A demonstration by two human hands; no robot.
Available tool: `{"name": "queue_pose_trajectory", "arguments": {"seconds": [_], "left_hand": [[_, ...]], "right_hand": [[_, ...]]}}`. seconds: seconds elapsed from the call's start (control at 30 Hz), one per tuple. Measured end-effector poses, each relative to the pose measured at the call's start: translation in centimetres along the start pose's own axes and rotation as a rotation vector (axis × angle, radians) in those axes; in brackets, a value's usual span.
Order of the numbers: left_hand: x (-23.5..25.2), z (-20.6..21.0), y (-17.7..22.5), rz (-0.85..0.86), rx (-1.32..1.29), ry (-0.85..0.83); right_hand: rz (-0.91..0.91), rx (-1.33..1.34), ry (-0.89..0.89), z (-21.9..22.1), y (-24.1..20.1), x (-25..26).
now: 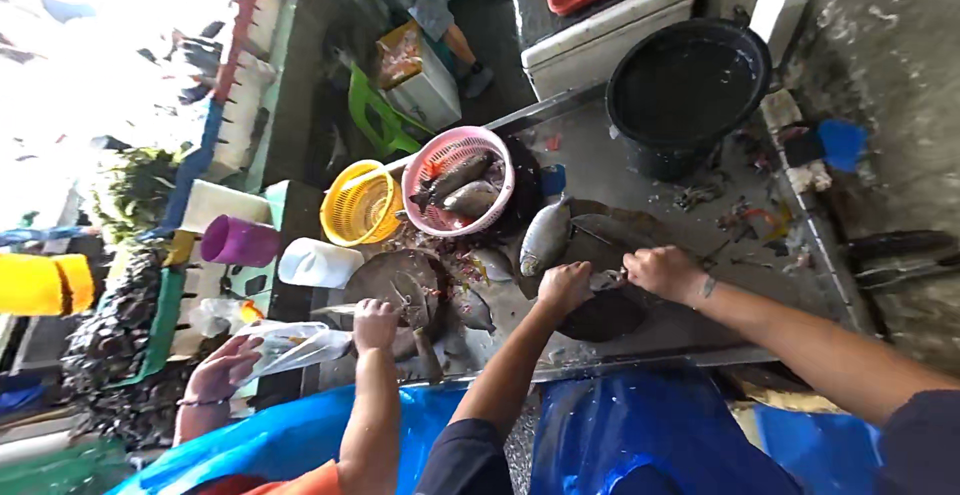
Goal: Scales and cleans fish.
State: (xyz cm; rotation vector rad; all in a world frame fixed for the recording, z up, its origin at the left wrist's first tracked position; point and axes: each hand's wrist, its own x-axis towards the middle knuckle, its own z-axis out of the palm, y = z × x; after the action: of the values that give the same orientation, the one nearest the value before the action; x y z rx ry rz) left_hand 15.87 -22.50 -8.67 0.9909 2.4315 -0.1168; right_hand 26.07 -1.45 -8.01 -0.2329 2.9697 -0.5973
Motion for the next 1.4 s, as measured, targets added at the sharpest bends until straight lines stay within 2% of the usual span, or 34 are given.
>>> {"name": "queue_pose_trajectory", "arguments": {"seconds": [0.03,0.07,0.13,0.17,0.2,0.27,0.3,0.33,0.4,0.43,0.5,0.57,0.6,0.67,0.77,0.83,0.93,1.03,1.1,1.2,1.3,1.4], "left_hand": [[0.3,0.0,-0.3,-0.001,-0.007,-0.019],[0.8,-0.2,-0.6,0.019,-0.004,-0.039],[1.5,-0.7,-0.4,0.094,0.044,-0.102],[1.7,-1.3,0.3,0.138,0.09,-0.154],[2.1,-2.2,1.4,0.185,0.16,-0.204],[2.6,-3.9,4.4,0.287,0.298,-0.283],[2.4,-3.9,5.8,0.352,0.335,-0.283],[2.4,-3.5,6.8,0.428,0.338,-0.245],[2.3,-2.0,7.6,0.535,0.26,-0.121],[2.1,-1.5,7.2,0.538,0.194,-0.051],[0.2,1.1,5.6,0.443,-0.041,0.114],[-1.5,4.2,3.9,0.251,-0.256,0.283],[-2.4,5.6,3.4,0.144,-0.355,0.341],[-3.9,8.0,3.1,-0.011,-0.498,0.425],[-4.4,9.5,4.2,-0.122,-0.58,0.488],[-3.9,9.6,5.1,-0.136,-0.591,0.49],[-3.2,10.0,5.9,-0.111,-0.581,0.505],[-2.3,10.4,6.3,-0.074,-0.59,0.539],[-2.1,10.8,6.6,-0.087,-0.568,0.541],[-1.3,10.2,7.5,-0.164,-0.53,0.478],[-1.0,9.9,8.0,-0.189,-0.465,0.441],[-0.8,10.5,8.6,-0.201,-0.426,0.476]], "right_hand": [[-0.004,-0.036,0.148,-1.3,1.1,-0.6],[0.065,-0.103,0.197,-3.1,2.6,-0.9],[0.381,-0.119,0.052,-6.4,6.1,-0.5],[0.471,-0.086,0.035,-7.6,7.8,0.1],[0.489,-0.062,0.085,-9.3,9.4,1.4],[0.422,-0.047,0.296,-12.5,12.0,6.1],[0.422,-0.025,0.34,-12.8,13.2,8.5],[0.464,0.017,0.294,-12.8,14.4,10.9],[0.59,0.075,0.087,-11.9,15.7,14.0],[0.592,0.109,0.077,-12.0,15.9,14.8],[0.507,0.107,0.237,-11.1,13.8,12.4],[0.397,0.081,0.397,-8.9,11.0,7.5],[0.372,0.103,0.369,-6.9,9.6,4.7],[0.398,0.215,0.167,-1.5,6.8,-0.2],[0.48,0.333,-0.071,3.2,4.9,-2.9],[0.431,0.306,-0.116,2.4,5.1,-3.2],[0.401,0.342,0.033,0.7,4.9,-6.0],[0.557,0.619,0.209,-0.4,3.6,-10.5],[0.699,0.778,0.259,0.3,2.2,-12.0],[0.917,0.905,0.167,3.0,-0.7,-12.9],[0.88,0.878,0.051,4.9,-2.5,-12.9],[0.806,0.728,0.038,6.8,-4.2,-13.8]]}}
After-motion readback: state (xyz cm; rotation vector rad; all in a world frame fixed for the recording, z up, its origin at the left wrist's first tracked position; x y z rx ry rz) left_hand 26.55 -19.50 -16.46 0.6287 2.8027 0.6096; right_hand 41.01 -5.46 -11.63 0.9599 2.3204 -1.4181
